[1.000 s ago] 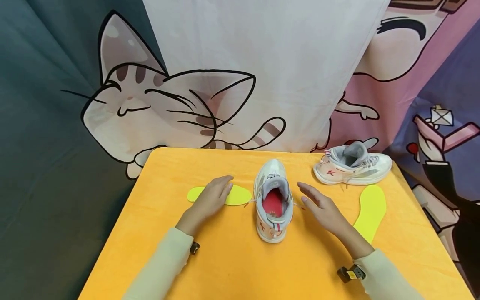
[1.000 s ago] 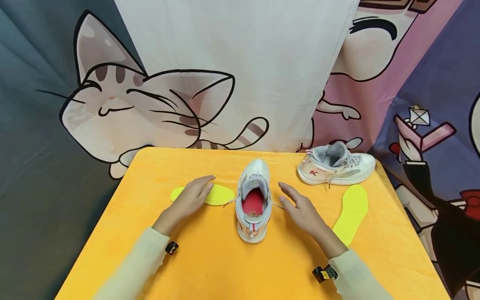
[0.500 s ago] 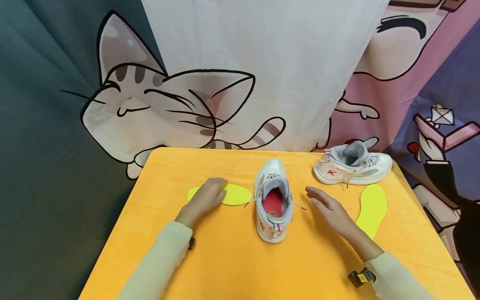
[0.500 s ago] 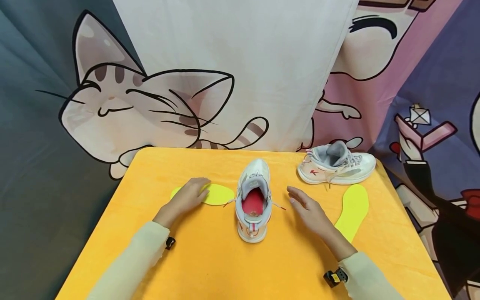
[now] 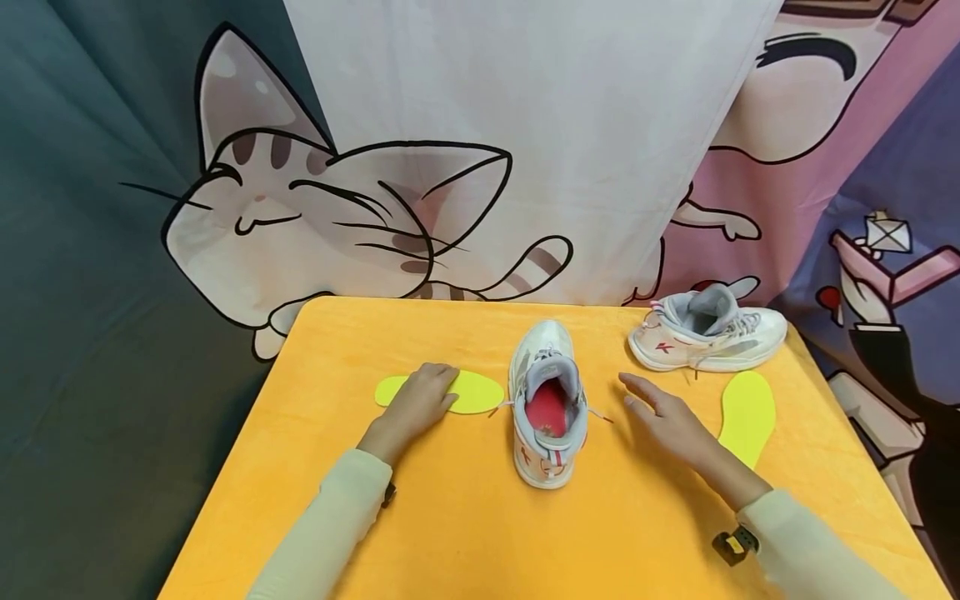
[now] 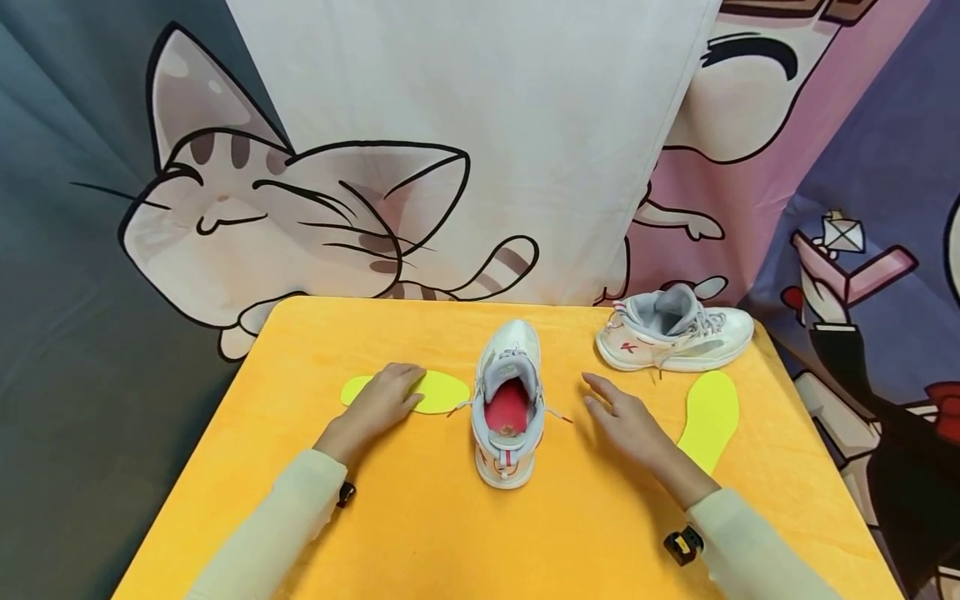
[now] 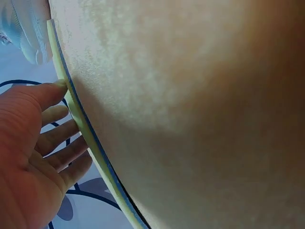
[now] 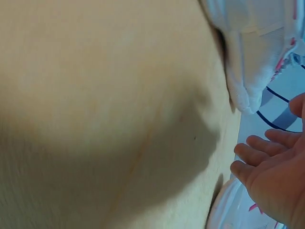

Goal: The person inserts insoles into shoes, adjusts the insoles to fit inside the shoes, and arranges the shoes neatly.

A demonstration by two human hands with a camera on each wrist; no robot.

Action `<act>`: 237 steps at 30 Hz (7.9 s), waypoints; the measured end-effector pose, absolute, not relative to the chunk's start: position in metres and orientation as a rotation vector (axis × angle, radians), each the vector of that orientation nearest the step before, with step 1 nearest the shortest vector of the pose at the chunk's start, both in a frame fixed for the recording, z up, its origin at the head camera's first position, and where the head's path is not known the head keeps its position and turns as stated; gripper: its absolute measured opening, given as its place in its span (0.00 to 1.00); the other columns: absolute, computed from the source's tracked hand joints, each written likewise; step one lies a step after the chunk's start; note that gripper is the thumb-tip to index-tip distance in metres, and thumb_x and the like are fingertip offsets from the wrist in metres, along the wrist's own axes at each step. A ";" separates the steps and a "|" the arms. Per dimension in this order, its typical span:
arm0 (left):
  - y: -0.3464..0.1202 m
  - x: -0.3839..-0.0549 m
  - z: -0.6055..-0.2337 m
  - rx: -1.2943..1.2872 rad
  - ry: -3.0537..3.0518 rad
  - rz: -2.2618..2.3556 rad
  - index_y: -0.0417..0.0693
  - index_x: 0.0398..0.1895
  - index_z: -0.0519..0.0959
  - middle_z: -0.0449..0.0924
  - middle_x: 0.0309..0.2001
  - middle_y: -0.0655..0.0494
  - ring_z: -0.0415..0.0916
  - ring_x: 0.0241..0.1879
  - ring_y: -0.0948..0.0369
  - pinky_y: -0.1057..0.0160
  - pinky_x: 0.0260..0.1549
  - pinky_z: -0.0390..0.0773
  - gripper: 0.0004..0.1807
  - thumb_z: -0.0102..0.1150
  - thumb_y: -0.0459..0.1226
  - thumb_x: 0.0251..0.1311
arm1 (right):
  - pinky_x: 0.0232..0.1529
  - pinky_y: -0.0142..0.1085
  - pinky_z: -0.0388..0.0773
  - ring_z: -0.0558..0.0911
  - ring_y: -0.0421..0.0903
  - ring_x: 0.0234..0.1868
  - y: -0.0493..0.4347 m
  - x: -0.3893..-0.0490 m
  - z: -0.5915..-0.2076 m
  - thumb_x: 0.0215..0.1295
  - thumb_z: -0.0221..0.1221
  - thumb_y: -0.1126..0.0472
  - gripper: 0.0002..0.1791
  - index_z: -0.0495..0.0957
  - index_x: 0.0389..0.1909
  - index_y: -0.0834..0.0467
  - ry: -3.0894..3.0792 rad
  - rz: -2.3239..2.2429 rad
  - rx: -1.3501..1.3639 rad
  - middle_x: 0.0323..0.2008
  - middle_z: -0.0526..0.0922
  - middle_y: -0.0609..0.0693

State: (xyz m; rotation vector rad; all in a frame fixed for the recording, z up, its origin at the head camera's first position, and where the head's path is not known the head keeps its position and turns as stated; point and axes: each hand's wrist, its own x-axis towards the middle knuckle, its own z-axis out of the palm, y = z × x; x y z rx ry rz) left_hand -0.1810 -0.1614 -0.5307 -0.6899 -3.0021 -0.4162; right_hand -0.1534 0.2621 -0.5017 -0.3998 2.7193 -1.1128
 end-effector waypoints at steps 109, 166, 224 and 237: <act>-0.092 -0.160 -0.372 -0.586 -2.213 -2.140 0.32 0.60 0.75 0.82 0.43 0.36 0.86 0.33 0.63 0.57 0.32 0.88 0.17 0.58 0.28 0.71 | 0.41 0.32 0.77 0.78 0.43 0.40 0.203 -0.143 -0.385 0.75 0.58 0.66 0.13 0.81 0.56 0.54 2.415 -1.209 -0.800 0.42 0.83 0.47; -0.061 -0.190 -0.432 -0.805 -2.781 -1.674 0.48 0.62 0.76 0.80 0.61 0.52 0.75 0.65 0.51 0.50 0.65 0.76 0.19 0.56 0.38 0.70 | 0.41 0.44 0.78 0.77 0.46 0.43 0.219 -0.154 -0.394 0.65 0.67 0.62 0.29 0.72 0.66 0.57 3.082 -0.701 -1.074 0.53 0.82 0.53; -0.013 -0.186 -0.447 -0.200 -2.705 -1.075 0.54 0.10 0.60 0.59 0.11 0.62 0.57 0.12 0.64 0.68 0.12 0.60 0.27 0.50 0.39 0.71 | 0.27 0.40 0.75 0.75 0.51 0.26 0.171 -0.193 -0.384 0.62 0.69 0.69 0.05 0.86 0.36 0.57 2.953 0.268 -1.245 0.27 0.84 0.52; -0.011 -0.187 -0.456 -0.186 -2.707 -1.114 0.54 0.10 0.60 0.60 0.11 0.61 0.55 0.11 0.65 0.68 0.11 0.59 0.26 0.49 0.38 0.71 | 0.26 0.40 0.82 0.80 0.53 0.26 0.145 -0.198 -0.410 0.68 0.66 0.67 0.03 0.84 0.36 0.64 3.020 0.193 -1.178 0.30 0.78 0.60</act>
